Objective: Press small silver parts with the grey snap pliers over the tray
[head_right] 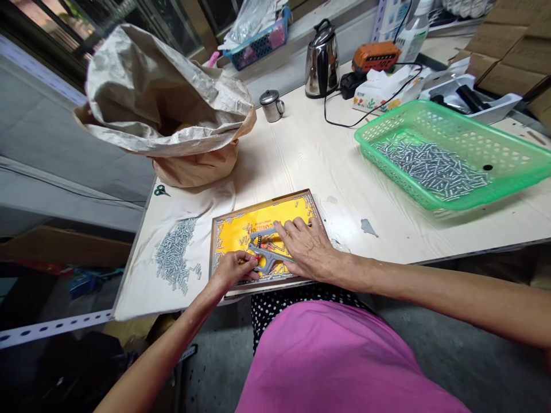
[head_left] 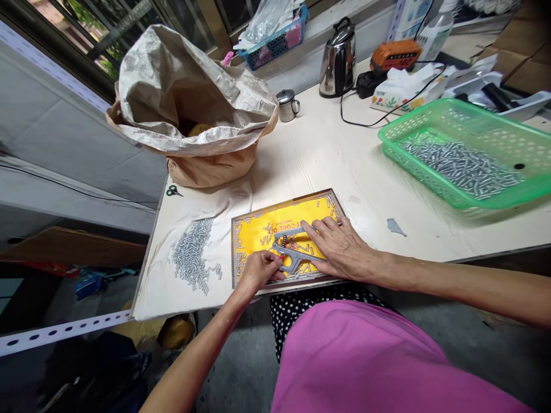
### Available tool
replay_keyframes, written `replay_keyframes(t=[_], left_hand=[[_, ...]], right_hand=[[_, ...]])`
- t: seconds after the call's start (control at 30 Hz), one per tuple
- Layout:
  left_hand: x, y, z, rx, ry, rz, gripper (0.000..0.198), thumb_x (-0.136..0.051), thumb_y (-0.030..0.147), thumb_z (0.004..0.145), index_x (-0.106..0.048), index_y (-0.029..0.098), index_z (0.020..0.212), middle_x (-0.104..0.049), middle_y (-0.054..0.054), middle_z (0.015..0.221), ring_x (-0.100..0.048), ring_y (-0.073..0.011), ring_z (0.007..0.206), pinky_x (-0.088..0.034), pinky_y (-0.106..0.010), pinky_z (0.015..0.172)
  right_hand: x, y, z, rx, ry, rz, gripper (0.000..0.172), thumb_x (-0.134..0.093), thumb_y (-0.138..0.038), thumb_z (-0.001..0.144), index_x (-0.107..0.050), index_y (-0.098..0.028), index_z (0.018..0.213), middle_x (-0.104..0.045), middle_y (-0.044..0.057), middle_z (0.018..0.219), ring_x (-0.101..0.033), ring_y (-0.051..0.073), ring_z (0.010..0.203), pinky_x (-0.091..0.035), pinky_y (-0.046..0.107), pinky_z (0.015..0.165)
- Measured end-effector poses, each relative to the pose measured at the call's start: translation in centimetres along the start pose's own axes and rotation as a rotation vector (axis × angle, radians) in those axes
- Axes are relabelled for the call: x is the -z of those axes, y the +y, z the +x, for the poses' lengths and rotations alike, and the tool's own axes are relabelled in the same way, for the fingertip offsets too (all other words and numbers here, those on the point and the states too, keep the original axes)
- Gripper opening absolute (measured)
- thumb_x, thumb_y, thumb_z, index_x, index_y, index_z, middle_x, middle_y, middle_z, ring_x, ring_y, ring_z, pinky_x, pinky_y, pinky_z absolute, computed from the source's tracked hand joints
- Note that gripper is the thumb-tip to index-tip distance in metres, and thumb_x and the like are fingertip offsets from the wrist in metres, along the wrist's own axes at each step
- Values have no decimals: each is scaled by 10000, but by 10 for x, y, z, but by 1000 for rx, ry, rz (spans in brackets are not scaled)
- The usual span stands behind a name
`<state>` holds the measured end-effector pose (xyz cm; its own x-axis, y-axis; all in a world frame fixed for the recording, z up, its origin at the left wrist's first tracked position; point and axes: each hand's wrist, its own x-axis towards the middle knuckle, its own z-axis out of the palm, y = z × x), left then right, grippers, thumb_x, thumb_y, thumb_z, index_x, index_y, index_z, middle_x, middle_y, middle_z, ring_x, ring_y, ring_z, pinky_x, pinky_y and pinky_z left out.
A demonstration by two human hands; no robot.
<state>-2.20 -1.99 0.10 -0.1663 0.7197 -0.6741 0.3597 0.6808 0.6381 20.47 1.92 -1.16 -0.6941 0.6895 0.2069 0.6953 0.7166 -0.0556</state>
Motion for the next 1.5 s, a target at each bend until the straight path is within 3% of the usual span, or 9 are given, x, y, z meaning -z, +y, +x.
replay_keyframes(t=[0.27, 0.37, 0.47, 0.73, 0.93, 1.1, 1.2, 1.33, 1.5], left_hand=[[-2, 0, -9, -54, 65, 184, 128, -640, 187, 869, -625, 138, 752, -684, -40, 555, -692, -175, 524, -565, -275, 577], [-9, -1, -20, -398, 321, 515, 166, -657, 237, 863, -668, 121, 981, -736, -143, 914, -732, -258, 843, -586, -398, 768], [-20, 2, -24, -776, 527, 823, 585, -739, 217, 782, -526, 117, 1318, -568, -223, 1348, -545, -353, 1266, -483, -517, 1013], [-30, 28, -4, -932, 498, 1061, 626, -653, 165, 776, -437, 90, 1359, -611, -192, 1238, -578, -321, 1159, -478, -488, 1011], [-29, 46, -8, -799, 427, 1151, 290, -622, 237, 870, -599, 140, 1143, -678, -140, 1069, -632, -269, 984, -516, -382, 872], [-30, 49, -1, -740, 385, 1165, 253, -623, 272, 887, -622, 158, 1112, -695, -129, 1038, -652, -255, 952, -522, -360, 840], [-28, 46, 0, -833, 408, 1100, 491, -664, 258, 853, -525, 142, 1310, -655, -168, 1202, -625, -295, 1105, -518, -427, 931], [-23, 41, -7, -1095, 392, 1058, 391, -577, 200, 913, -542, 130, 1296, -507, -200, 1440, -463, -320, 1360, -426, -511, 1092], [-26, 46, -19, -1251, 399, 1157, 264, -418, 157, 988, -681, 179, 1003, -553, -97, 1422, -380, -302, 1428, -384, -563, 1129]], right_hand=[[-4, -3, -5, -6, -22, -3, 797, -610, -347, 778, -330, -28, 1454, -620, 184, 1159, -501, 317, 985, -338, 454, 839], [-5, -3, -2, 8, 11, 30, 704, -527, -285, 838, -330, -5, 1453, -632, 190, 1143, -532, 318, 969, -356, 476, 849], [-5, -6, 4, 61, 91, 68, 608, -405, -210, 898, -320, -44, 1476, -636, 188, 1184, -551, 318, 1021, -364, 501, 895], [-4, -10, 16, 93, 227, -94, 522, -395, -77, 898, -409, -29, 1418, -605, 203, 1287, -525, 305, 1192, -295, 495, 1064], [5, 7, 25, 210, 71, -88, 326, -327, -11, 915, -602, -125, 1048, -669, 91, 865, -576, 202, 774, -385, 358, 763], [0, 21, 32, 255, 20, 11, 255, -353, -34, 931, -577, -156, 925, -633, 63, 807, -526, 179, 724, -341, 342, 725], [1, 26, 32, 221, 92, 43, 199, -414, -234, 977, -578, -143, 1045, -646, 102, 905, -528, 219, 813, -343, 358, 750], [7, 39, 27, 196, 189, 134, 609, -420, -632, 926, -537, -108, 1215, -638, 147, 990, -532, 280, 907, -363, 412, 812], [-11, 78, 32, 66, 228, 324, 416, -297, -448, 1015, -601, -165, 1040, -657, 123, 924, -575, 251, 851, -401, 384, 764]])
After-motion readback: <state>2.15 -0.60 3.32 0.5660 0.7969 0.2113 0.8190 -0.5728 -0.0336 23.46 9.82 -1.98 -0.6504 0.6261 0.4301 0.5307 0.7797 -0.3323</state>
